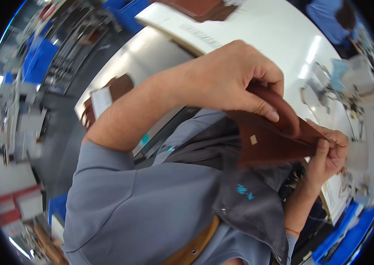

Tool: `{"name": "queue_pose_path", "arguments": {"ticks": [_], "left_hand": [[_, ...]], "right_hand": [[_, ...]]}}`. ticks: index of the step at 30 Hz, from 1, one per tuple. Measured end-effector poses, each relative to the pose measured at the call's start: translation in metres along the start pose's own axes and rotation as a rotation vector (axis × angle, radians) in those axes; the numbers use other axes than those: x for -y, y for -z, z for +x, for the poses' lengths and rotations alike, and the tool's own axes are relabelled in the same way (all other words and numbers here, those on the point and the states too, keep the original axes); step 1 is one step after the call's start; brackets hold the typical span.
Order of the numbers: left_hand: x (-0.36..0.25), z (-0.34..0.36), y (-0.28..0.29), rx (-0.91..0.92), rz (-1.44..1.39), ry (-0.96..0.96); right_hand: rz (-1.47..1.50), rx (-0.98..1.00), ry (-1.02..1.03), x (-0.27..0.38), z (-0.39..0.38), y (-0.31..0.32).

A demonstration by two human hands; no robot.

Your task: Sewing and assembling brown leather bags using an industrial sewing machine.

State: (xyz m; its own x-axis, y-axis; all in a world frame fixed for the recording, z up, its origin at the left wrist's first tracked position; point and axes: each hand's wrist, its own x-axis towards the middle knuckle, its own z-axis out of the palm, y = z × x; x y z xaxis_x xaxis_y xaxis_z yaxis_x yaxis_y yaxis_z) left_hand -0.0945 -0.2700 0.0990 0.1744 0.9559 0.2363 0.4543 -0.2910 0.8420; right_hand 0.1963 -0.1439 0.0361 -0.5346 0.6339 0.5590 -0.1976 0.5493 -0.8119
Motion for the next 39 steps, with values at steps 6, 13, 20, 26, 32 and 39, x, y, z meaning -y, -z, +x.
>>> {"name": "queue_pose_path", "arguments": {"ticks": [6, 13, 20, 26, 32, 39], "left_hand": [[0.034, -0.099, 0.075, -0.395, -0.030, 0.376], [0.121, -0.255, 0.142, -0.685, 0.112, 0.561], [0.135, -0.301, 0.133, -1.263, -0.346, 0.633], [0.176, -0.364, 0.119, -1.693, -0.699, 0.825], [0.247, -0.502, 0.092, -1.870, 0.447, 1.458], [0.231, -0.266, 0.116, -1.314, 0.874, 0.655]], "right_hand": [[-0.126, 0.075, -0.078, -0.026, 0.017, 0.001], [-0.232, 0.099, -0.266, -0.047, 0.012, 0.006], [-0.267, 0.113, -0.392, -0.050, -0.004, 0.006], [-0.291, 0.102, -0.377, -0.050, -0.008, 0.006], [-0.263, 0.136, -0.367, -0.052, -0.007, 0.011], [-0.311, 0.202, -0.377, -0.039, 0.015, -0.012]]}}
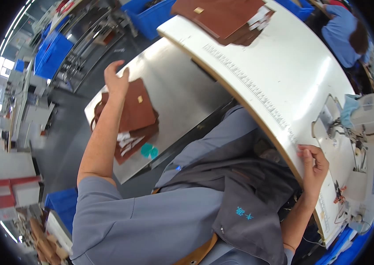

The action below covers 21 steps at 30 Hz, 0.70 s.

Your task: Sewing and assembling brown leather bags using an industrial sewing machine.

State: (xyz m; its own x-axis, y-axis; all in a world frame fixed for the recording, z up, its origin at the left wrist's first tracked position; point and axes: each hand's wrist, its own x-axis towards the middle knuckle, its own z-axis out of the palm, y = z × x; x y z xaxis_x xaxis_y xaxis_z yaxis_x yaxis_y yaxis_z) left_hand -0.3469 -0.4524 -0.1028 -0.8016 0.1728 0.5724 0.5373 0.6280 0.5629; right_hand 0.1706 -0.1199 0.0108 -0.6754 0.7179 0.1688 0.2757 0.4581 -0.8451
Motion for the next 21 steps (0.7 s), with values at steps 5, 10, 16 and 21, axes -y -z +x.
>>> {"name": "queue_pose_path", "arguments": {"ticks": [5, 10, 16, 21], "left_hand": [[-0.177, 0.074, -0.088, 0.087, -0.325, -0.514], [-0.289, 0.119, -0.187, 0.217, -0.224, -0.639], [-0.343, 0.155, -0.246, 0.340, -0.045, -0.462], [-0.328, 0.187, -0.250, 0.203, 0.011, -0.626]], "right_hand": [[-0.148, 0.040, 0.122, 0.020, 0.021, -0.005], [-0.307, 0.109, 0.317, 0.029, 0.048, -0.011], [-0.386, 0.187, 0.402, 0.031, 0.066, -0.022], [-0.427, 0.257, 0.526, 0.034, 0.098, -0.036]]}}
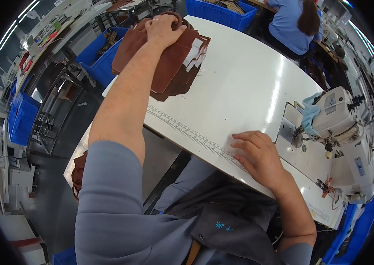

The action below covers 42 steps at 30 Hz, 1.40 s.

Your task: Sewing and assembling brown leather bags using an industrial sewing machine.

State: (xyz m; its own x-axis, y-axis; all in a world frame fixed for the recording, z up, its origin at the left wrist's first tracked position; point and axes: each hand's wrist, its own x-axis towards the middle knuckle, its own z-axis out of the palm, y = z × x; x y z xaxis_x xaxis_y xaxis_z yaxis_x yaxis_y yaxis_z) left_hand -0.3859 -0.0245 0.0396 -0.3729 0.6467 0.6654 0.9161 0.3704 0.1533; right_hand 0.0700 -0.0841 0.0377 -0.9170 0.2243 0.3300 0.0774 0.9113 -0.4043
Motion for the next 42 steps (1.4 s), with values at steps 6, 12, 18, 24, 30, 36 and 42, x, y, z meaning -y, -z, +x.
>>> {"name": "queue_pose_path", "arguments": {"ticks": [6, 12, 18, 24, 30, 36, 42], "left_hand": [[-0.008, 0.026, 0.024, 0.309, -0.139, 0.123], [-0.008, 0.021, 0.033, 0.412, -0.287, 0.066], [0.011, -0.008, 0.032, 0.163, -0.790, 0.276], [0.033, -0.008, 0.070, -0.252, -1.194, 0.366], [0.016, -0.017, 0.187, -0.469, -1.075, 0.291], [-0.073, -0.054, 0.250, -0.174, -0.722, 0.037], [-0.201, -0.195, 0.214, 0.352, -0.543, -0.774]], "right_hand": [[-0.102, -0.111, 0.067, -0.026, 0.091, -0.045], [-0.463, -0.201, 0.026, -0.062, 0.180, -0.093], [-0.383, -0.055, -0.080, -0.063, 0.185, -0.102], [-0.386, 0.005, -0.156, -0.057, 0.188, -0.102], [-0.353, 0.079, -0.160, -0.056, 0.187, -0.101], [-0.301, 0.000, -0.218, -0.065, 0.153, -0.092], [0.935, -0.151, -0.455, -0.072, 0.069, -0.034]]}}
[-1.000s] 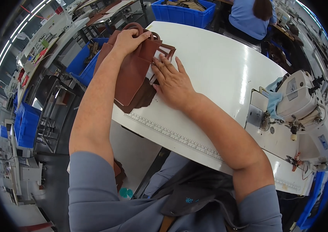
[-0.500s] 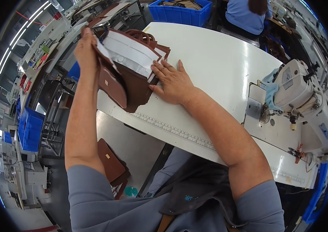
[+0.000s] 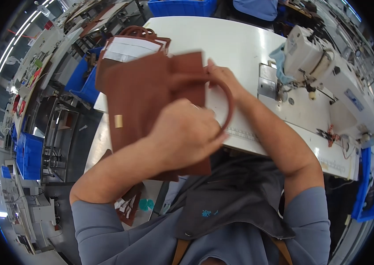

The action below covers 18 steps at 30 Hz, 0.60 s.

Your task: Sewing and assembling brown leather bags using an industrial sewing machine.

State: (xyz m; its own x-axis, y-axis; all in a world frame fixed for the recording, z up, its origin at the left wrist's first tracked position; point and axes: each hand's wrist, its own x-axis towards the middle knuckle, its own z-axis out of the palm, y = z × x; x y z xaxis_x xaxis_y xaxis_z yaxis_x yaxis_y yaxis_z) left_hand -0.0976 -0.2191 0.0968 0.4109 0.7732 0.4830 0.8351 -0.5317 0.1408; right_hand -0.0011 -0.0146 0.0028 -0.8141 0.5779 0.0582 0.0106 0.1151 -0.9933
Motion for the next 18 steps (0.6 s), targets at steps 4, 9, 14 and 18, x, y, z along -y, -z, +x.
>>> {"name": "queue_pose_path", "arguments": {"ticks": [4, 9, 14, 18], "left_hand": [[-0.054, 0.005, -0.099, 0.083, -0.224, -0.118], [-0.097, 0.043, -0.141, 0.216, -0.325, -0.192], [-0.067, 0.082, -0.126, -0.017, -0.354, -0.185], [-0.004, 0.097, -0.132, -0.182, -0.188, 0.117]], "right_hand": [[0.005, 0.046, -0.206, 0.040, -0.073, 0.054], [-0.587, 0.078, -0.099, 0.041, -0.132, 0.104], [-0.543, -0.055, -0.056, 0.019, -0.171, 0.120], [-0.385, -0.112, 0.033, 0.009, -0.185, 0.124]]}}
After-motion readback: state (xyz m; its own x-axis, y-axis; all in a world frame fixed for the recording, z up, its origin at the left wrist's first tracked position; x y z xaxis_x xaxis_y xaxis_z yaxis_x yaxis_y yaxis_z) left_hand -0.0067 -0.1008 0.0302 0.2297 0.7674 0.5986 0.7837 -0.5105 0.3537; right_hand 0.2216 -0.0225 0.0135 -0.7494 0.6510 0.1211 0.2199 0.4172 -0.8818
